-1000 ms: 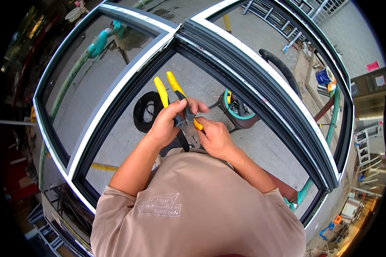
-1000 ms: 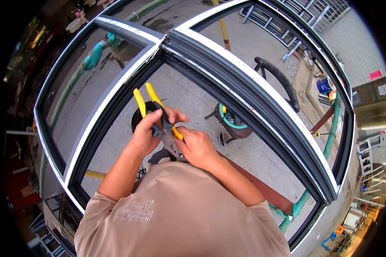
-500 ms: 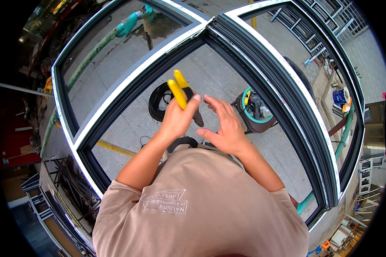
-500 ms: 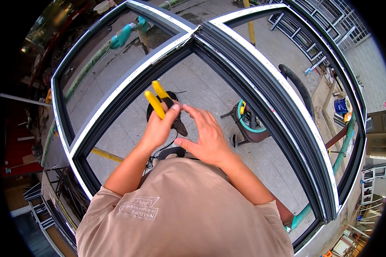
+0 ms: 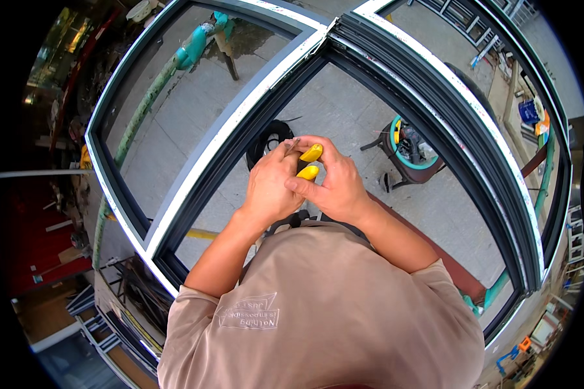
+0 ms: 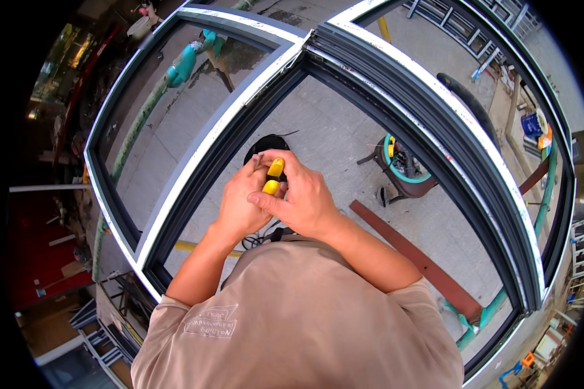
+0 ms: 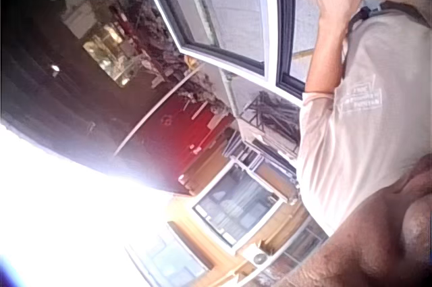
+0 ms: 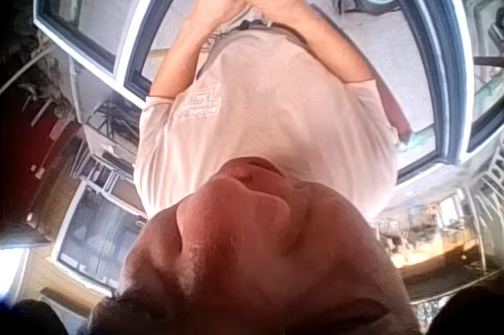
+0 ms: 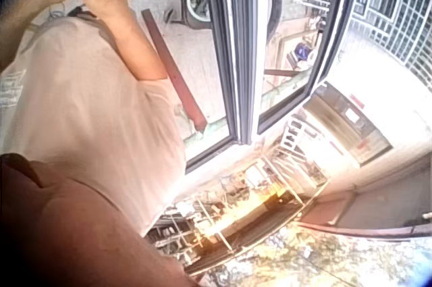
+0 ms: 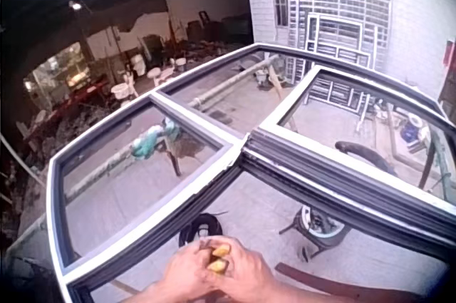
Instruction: The person assembles a window frame by using a screwdriver to secure metal components, adjusting the alignment of the tracks, and using pliers to cut or manipulate small wires or gaskets within the frame assembly.
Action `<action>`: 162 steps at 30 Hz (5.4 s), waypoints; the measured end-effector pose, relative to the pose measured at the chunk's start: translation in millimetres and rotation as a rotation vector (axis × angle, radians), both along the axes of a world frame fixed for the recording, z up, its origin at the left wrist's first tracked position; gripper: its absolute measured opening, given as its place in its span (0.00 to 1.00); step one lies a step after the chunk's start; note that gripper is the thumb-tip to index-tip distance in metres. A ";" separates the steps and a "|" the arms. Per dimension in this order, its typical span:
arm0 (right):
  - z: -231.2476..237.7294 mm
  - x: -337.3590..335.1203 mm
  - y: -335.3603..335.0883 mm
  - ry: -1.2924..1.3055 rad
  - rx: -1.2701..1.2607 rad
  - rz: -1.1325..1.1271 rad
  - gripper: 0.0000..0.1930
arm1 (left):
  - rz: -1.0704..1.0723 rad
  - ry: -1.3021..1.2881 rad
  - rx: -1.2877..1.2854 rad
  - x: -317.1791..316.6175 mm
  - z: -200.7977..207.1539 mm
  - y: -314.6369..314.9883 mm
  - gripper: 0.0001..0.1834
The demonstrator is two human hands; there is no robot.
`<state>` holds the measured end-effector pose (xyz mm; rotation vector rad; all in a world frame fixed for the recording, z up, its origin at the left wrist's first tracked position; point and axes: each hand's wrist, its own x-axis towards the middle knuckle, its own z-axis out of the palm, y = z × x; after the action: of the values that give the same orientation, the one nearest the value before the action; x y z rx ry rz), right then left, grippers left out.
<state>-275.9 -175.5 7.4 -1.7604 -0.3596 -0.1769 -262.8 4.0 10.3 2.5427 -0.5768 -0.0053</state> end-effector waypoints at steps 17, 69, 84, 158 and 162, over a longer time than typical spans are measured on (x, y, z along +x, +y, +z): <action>-30.8 58.2 72.9 -0.946 -0.193 0.272 0.07 | -0.050 -0.052 0.223 219.3 52.1 63.2 0.28; -64.9 91.7 113.1 -1.116 -0.199 0.496 0.08 | -0.089 0.191 0.232 276.4 12.7 -21.8 0.41; -56.9 111.4 99.3 -0.979 -0.175 0.290 0.09 | -0.093 0.175 0.288 272.0 19.0 -23.6 0.40; -78.6 106.6 140.4 -1.052 0.040 0.008 0.05 | -0.019 -0.171 0.612 229.0 12.5 -31.7 0.33; -78.9 106.1 143.6 -1.058 0.063 -0.019 0.05 | -0.033 -0.158 0.594 228.0 14.0 -32.8 0.32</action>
<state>-169.7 -31.9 -71.5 -1.4758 -1.0701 -1.1298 -34.8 -28.9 24.3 3.1283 -0.7688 0.0149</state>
